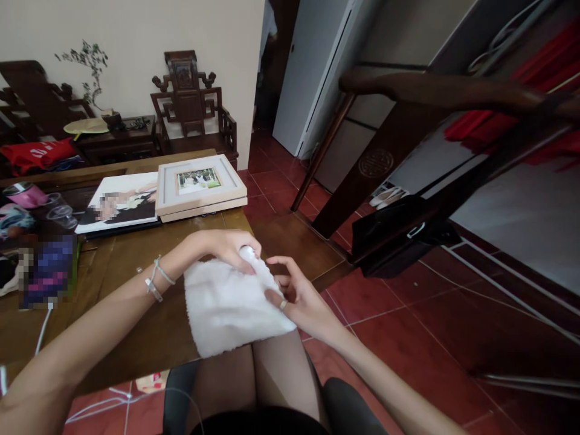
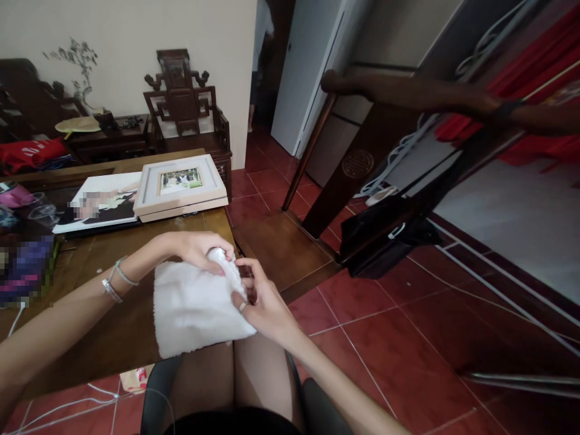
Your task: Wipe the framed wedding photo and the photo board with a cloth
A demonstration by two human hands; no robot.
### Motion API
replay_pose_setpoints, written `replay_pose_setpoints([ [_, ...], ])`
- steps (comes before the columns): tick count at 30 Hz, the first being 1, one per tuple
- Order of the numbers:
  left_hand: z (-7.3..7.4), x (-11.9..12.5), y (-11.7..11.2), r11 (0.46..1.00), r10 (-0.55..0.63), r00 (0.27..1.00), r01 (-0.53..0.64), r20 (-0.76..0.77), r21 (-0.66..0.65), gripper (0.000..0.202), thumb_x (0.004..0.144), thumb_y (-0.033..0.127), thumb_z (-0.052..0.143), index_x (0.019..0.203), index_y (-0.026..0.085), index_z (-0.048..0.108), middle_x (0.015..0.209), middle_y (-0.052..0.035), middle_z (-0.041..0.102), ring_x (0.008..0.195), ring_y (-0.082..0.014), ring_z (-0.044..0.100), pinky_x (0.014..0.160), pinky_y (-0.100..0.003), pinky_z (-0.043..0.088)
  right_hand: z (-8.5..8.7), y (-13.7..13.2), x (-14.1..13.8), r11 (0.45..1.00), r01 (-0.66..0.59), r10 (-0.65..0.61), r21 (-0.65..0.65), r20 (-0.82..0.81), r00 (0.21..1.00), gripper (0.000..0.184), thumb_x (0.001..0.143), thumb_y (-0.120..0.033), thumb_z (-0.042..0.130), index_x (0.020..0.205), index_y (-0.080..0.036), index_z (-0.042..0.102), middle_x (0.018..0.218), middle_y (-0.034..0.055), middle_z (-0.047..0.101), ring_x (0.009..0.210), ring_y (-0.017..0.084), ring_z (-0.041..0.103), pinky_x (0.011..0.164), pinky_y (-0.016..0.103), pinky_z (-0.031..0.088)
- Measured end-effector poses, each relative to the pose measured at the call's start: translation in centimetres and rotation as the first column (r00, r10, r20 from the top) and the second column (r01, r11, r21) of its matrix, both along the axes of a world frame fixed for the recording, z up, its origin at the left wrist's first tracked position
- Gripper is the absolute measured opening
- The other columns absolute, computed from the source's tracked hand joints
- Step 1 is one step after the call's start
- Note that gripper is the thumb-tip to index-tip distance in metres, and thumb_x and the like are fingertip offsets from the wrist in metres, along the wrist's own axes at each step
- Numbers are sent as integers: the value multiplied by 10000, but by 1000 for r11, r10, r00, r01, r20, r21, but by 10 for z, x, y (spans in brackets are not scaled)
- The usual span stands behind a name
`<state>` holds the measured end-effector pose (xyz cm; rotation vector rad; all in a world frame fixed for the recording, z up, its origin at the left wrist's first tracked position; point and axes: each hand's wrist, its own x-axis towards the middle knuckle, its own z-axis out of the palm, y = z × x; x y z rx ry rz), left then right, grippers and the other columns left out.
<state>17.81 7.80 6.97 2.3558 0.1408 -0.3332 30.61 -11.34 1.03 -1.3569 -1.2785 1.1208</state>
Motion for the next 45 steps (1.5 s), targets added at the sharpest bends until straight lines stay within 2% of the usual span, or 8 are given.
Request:
replay_pose_setpoints([
  [4, -15, 8, 1, 996, -16, 997, 23, 80, -82, 250, 780, 367, 646, 933, 180, 583, 878, -8, 608, 759, -146, 551, 665, -241, 411, -6, 1, 4, 998, 58, -59, -26, -30, 998, 490, 831, -393, 567, 1231, -245, 326, 680, -59, 520, 539, 118, 451, 488, 228, 319],
  [9, -3, -5, -5, 970, 229, 961, -211, 156, -124, 364, 761, 436, 655, 1001, 184, 548, 864, -12, 613, 753, -152, 544, 678, -260, 402, -17, 6, 7, 993, 117, -118, 24, 50, 992, 482, 821, -356, 567, 1229, -239, 340, 617, -101, 377, 523, 108, 376, 496, 223, 301],
  [14, 17, -50, -1, 893, 391, 885, -431, -252, -129, 728, 613, 500, 770, 1204, 184, 485, 812, 10, 643, 688, -151, 576, 613, -246, 402, -20, 4, 3, 989, 150, -147, -11, 143, 979, 513, 796, -320, 558, 1248, -227, 332, 607, -101, 389, 519, 113, 368, 491, 229, 287],
  [23, -3, -90, -12, 834, 359, 930, -356, -76, -421, 750, 667, 307, 768, 1329, 236, 422, 1184, -72, 614, 1032, -226, 603, 764, -273, 480, 7, 24, 1, 985, 147, -134, -89, 130, 982, 668, 791, -438, 610, 1335, -249, 272, 761, -35, 539, 604, 146, 513, 551, 275, 411],
  [30, -9, -99, -19, 850, 470, 873, -488, -131, -197, 737, 680, 431, 765, 1308, 215, 445, 940, -20, 665, 780, -170, 616, 660, -245, 443, -11, 40, 5, 985, 56, -78, -160, -132, 988, 667, 775, -431, 664, 1315, -247, 318, 960, 46, 612, 768, 191, 605, 649, 325, 497],
  [38, -18, -115, -28, 845, 498, 867, -481, 12, -234, 643, 811, 418, 639, 1369, 225, 387, 1101, -53, 610, 927, -190, 585, 790, -291, 460, -2, 46, 7, 993, 45, -70, 110, 232, 970, 568, 885, -373, 529, 1387, -229, 305, 873, 28, 614, 727, 183, 580, 691, 328, 488],
  [41, -21, -120, -38, 806, 570, 819, -540, 70, -242, 627, 846, 370, 592, 1396, 223, 329, 1135, -64, 591, 960, -199, 584, 837, -329, 477, -4, 52, 0, 991, 51, -90, 124, 340, 936, 588, 881, -359, 523, 1409, -216, 307, 866, 32, 601, 740, 196, 586, 769, 375, 489],
  [45, -28, -117, -77, 674, 676, 671, -730, 306, 112, 548, 868, 298, 533, 1389, 231, 378, 1278, -111, 531, 1205, -285, 490, 1022, -470, 398, -13, 47, -5, 984, 124, -166, 130, 395, 904, 599, 891, -401, 499, 1414, -185, 301, 984, 106, 638, 850, 243, 617, 821, 402, 476],
])
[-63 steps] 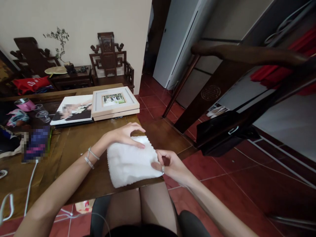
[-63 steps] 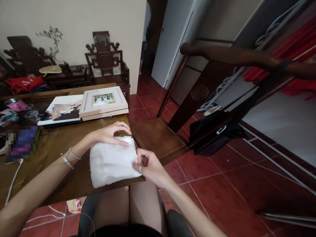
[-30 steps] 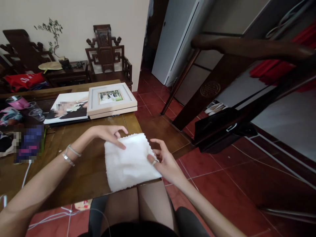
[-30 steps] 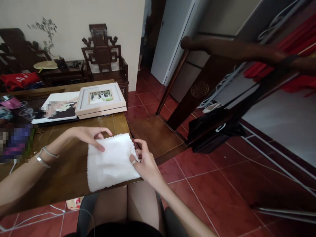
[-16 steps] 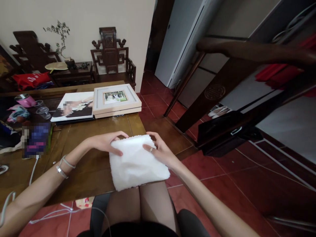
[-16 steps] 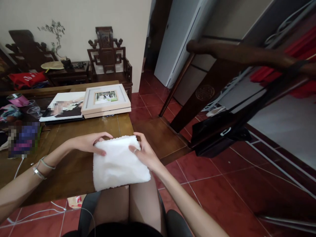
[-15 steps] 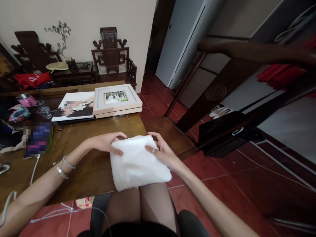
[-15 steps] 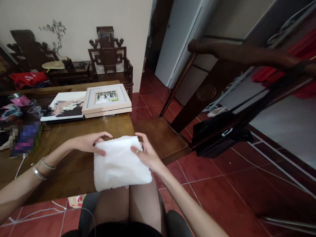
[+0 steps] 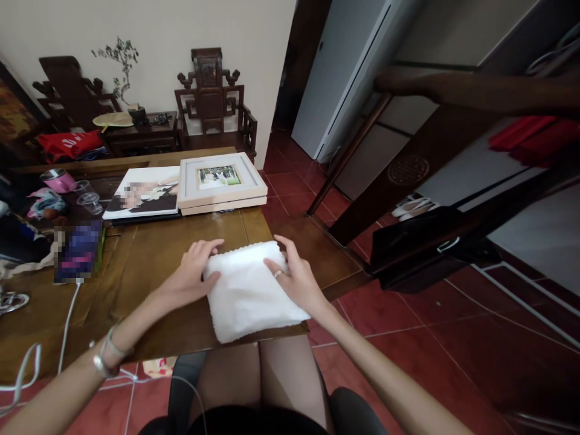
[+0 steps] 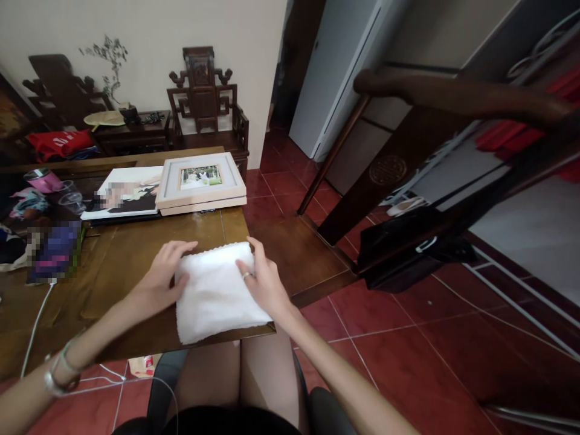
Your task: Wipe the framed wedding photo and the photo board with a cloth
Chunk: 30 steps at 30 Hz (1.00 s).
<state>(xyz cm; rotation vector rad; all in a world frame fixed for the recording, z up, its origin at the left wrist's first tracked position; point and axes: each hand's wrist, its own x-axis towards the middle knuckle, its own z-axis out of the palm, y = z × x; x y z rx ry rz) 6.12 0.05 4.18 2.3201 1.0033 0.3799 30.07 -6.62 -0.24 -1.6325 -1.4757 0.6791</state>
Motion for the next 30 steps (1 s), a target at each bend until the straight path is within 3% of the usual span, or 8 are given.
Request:
replay_pose_setpoints([
  [5, -23, 19, -60, 954, 15, 995, 15, -98, 299, 653, 917, 429, 469, 1467, 140, 269, 1537, -185, 285, 1438, -343, 206, 1132, -531, 273, 1, -13, 0, 998, -29, 26, -59, -42, 999, 640, 895, -387, 497, 1448, -192, 241, 1083, 139, 643, 950, 262, 624, 839, 395, 475],
  [9, -33, 24, -68, 955, 4, 987, 44, -158, 295, 768, 914, 527, 432, 1481, 58, 207, 1561, -232, 190, 1461, -352, 104, 1147, -539, 241, 0, -21, 0, 998, -13, 11, -59, -33, 999, 593, 914, -393, 448, 1431, -161, 275, 969, 111, 646, 834, 238, 629, 789, 383, 490],
  [13, -28, 12, -69, 960, -71, 990, 101, -120, 262, 949, 812, 589, 568, 1512, 122, 130, 1579, -219, 123, 1456, -388, 63, 1132, -599, 231, -2, -23, 2, 999, 7, -4, -43, 58, 998, 657, 910, -389, 460, 1471, -164, 202, 936, 90, 608, 767, 228, 609, 760, 401, 503],
  [16, -28, 0, -84, 961, -44, 997, 61, -69, 270, 859, 847, 360, 588, 1525, 256, 70, 1600, -141, 101, 1461, -372, 57, 1113, -627, 258, 8, -26, 1, 999, 22, -29, 34, 209, 978, 733, 909, -350, 459, 1512, -174, 81, 1042, 131, 581, 819, 256, 612, 770, 455, 519],
  [19, -39, -5, -102, 971, 39, 999, -37, -5, 236, 849, 806, 19, 414, 1526, 289, 55, 1604, -91, 119, 1469, -313, 75, 1125, -574, 304, 25, -36, -13, 969, 12, -111, 246, 392, 913, 730, 914, -316, 450, 1528, -215, 70, 1281, 194, 491, 1114, 349, 547, 900, 542, 481],
  [22, -56, 2, -111, 956, 146, 986, -161, 78, 246, 919, 726, -69, 348, 1525, 300, 84, 1592, -78, 179, 1466, -316, 80, 1121, -606, 303, 32, -54, -37, 920, -205, -17, 335, 556, 831, 708, 902, -315, 484, 1523, -265, 148, 1433, 152, 418, 1314, 381, 395, 1024, 582, 403],
  [26, -69, 13, -109, 915, 273, 945, -312, 179, 254, 874, 771, -65, 325, 1526, 285, 60, 1573, -109, 234, 1458, -284, 159, 1112, -574, 347, 8, -71, -59, 878, -442, 193, 182, 712, 676, 710, 849, -165, 487, 1507, -169, 220, 1474, 136, 418, 1376, 329, 339, 1067, 531, 413],
  [30, -64, 4, -103, 937, 171, 970, -215, 175, 276, 919, 694, -122, 252, 1506, 303, 188, 1580, -63, 224, 1461, -242, 148, 1118, -556, 348, -17, -71, -56, 875, -454, 144, 169, 804, 577, 744, 752, 25, 392, 1475, -125, 294, 1439, 128, 475, 1373, 283, 356, 1076, 498, 425],
])
